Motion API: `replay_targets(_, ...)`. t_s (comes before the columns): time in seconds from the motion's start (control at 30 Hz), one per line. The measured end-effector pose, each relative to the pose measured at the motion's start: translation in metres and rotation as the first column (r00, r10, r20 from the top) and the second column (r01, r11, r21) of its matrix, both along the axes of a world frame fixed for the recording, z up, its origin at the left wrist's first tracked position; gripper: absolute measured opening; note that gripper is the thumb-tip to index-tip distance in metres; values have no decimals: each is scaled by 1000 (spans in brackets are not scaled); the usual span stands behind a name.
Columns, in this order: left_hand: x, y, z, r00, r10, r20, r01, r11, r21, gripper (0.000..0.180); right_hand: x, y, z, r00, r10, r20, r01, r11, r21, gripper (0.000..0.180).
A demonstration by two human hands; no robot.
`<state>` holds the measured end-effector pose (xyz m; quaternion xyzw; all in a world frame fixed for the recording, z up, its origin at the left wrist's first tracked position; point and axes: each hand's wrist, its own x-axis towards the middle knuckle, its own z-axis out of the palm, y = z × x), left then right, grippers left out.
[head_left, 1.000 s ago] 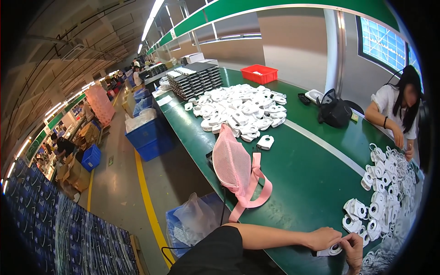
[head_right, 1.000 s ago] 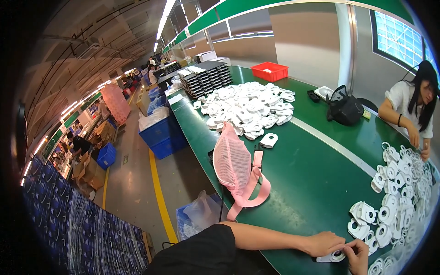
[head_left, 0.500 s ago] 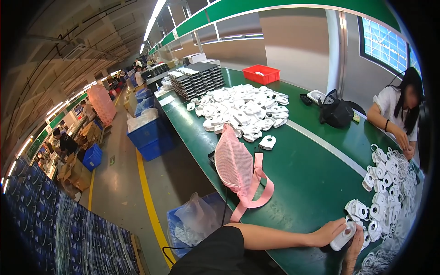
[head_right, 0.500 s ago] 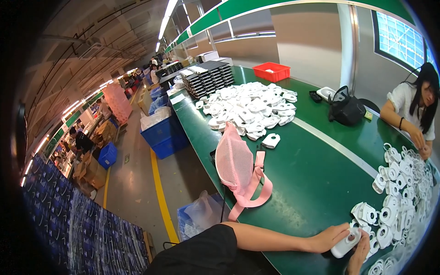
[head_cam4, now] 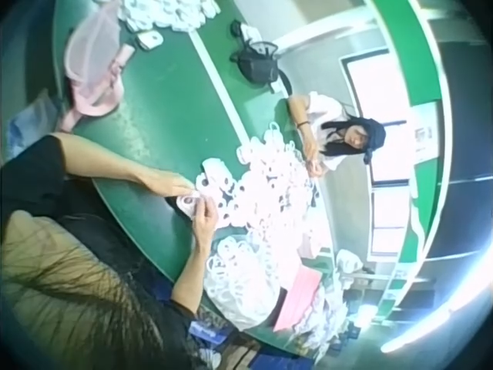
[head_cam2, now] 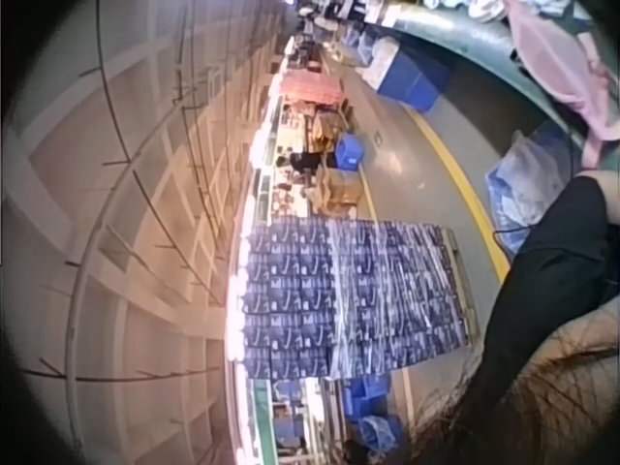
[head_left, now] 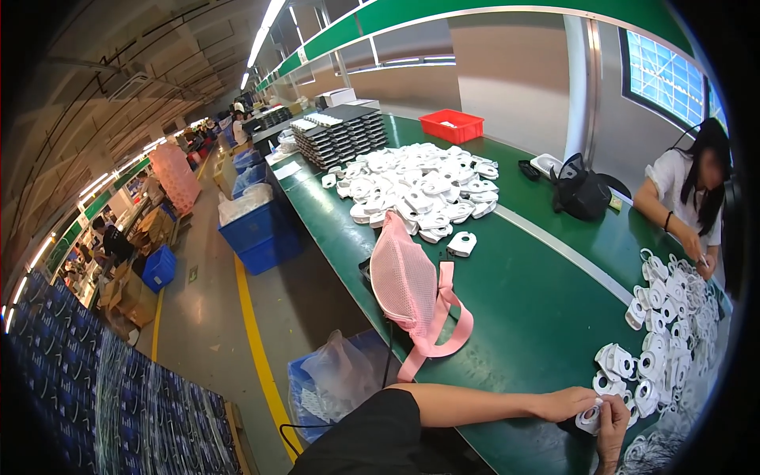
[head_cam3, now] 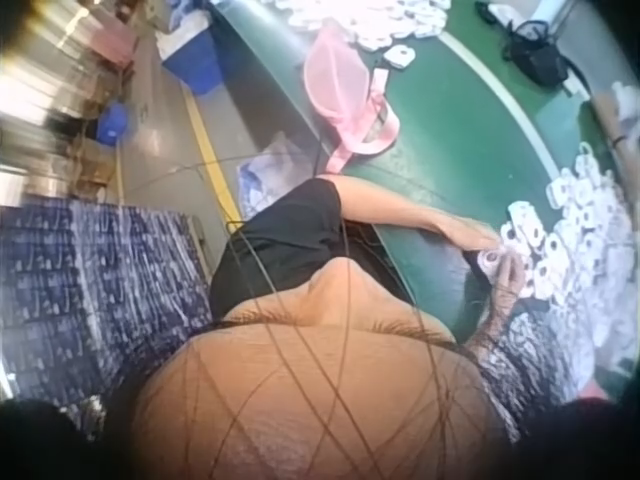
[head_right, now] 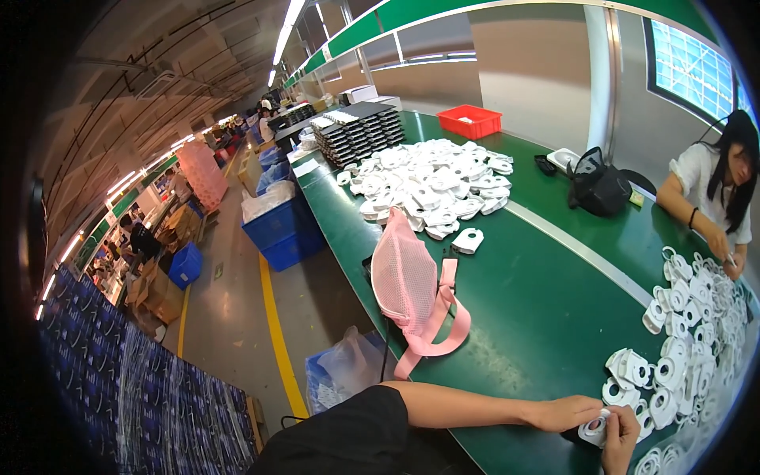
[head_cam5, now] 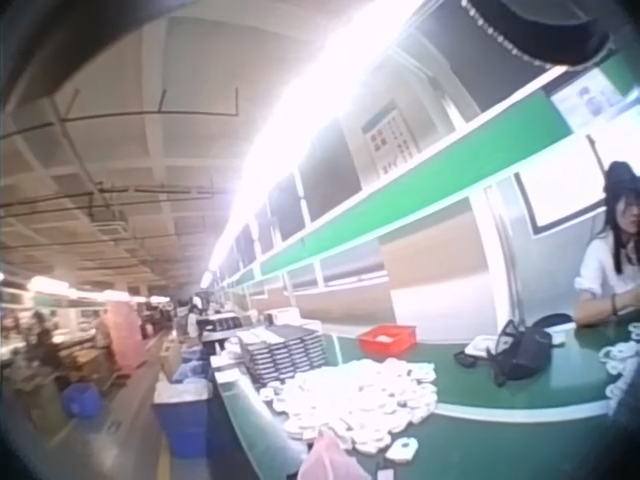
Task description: Attaching small white plastic rings or gaskets to circular lighting fixture bases at a factory workbench.
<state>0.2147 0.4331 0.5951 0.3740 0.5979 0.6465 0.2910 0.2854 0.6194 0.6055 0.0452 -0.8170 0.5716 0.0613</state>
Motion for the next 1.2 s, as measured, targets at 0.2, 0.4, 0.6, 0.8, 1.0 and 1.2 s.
replay_targets(0.2,6,2,-10,840,218,-496,-304,948,-99,28,0,4,-14,999,-48,-23,50,995,86,12)
replay_targets(0.4,0,-3,0,852,129,-508,-261,945,-198,30,12,-5,-9,996,-81,-37,86,985,153,14)
replay_targets(0.6,-4,11,-23,948,315,50,-314,949,-37,29,9,-45,16,945,-313,95,327,918,-225,7)
replay_targets(0.8,1,-6,-1,952,279,-129,-281,960,4,30,-5,-43,6,934,-344,91,350,838,-419,17)
replay_targets(1.0,15,1,8,942,224,-251,-232,973,-3,25,7,-33,2,859,-512,8,509,852,-125,37)
replay_targets(1.2,0,-9,13,951,198,-237,-232,965,-125,25,13,-37,21,913,-408,22,400,904,150,27)
